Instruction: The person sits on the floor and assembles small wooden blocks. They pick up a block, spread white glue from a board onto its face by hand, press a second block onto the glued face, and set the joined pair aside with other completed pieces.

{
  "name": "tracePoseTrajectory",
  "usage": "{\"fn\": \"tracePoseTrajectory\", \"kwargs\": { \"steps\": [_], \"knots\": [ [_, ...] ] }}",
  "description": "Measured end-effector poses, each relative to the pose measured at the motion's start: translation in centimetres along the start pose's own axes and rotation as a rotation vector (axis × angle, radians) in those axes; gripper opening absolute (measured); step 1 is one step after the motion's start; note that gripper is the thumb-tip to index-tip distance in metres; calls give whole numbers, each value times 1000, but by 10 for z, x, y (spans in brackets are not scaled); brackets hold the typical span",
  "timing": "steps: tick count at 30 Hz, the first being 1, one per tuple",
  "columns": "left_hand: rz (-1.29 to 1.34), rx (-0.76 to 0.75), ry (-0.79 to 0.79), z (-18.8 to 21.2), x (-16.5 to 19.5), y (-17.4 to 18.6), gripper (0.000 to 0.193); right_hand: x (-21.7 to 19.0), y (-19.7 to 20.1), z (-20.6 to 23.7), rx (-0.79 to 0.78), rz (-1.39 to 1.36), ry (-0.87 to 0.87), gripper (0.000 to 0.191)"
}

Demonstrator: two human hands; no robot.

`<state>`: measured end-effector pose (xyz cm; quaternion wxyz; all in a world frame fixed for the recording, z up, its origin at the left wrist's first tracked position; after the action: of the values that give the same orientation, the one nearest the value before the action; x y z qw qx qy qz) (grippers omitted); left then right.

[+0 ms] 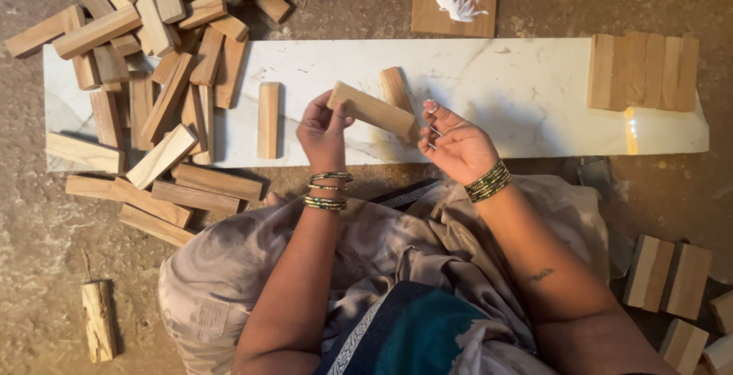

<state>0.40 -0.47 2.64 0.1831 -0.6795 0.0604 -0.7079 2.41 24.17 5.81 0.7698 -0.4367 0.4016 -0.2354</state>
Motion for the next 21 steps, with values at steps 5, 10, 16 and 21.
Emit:
{"fn": "tracePoseTrajectory", "kwargs": {
  "steps": [5, 10, 16, 21],
  "knots": [
    [65, -92, -18, 8, 2, -12, 24, 11, -28, 6, -303, 10, 51, 89],
    [203, -120, -52, 12, 18, -16, 21, 5, -45, 7, -168, 554, 174, 105],
    [252, -133, -61, 15, 30, -21, 20, 15, -48, 5, -101, 1139, 219, 98],
    [310, -98, -62, 14, 31, -18, 19, 9, -36, -1, -15, 1056, 283, 96]
  ]
}}
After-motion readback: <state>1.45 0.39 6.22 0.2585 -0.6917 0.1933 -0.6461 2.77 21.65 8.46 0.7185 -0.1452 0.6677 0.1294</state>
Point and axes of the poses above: each hand's wrist, its own z-axis away from the middle knuckle, its own y-axis out of the back of the hand, x = y × z, the point moved 2 cm from there along -z, towards the middle knuckle, and after that the axes turned 13 degrees about -x, right-handed, at the moved point
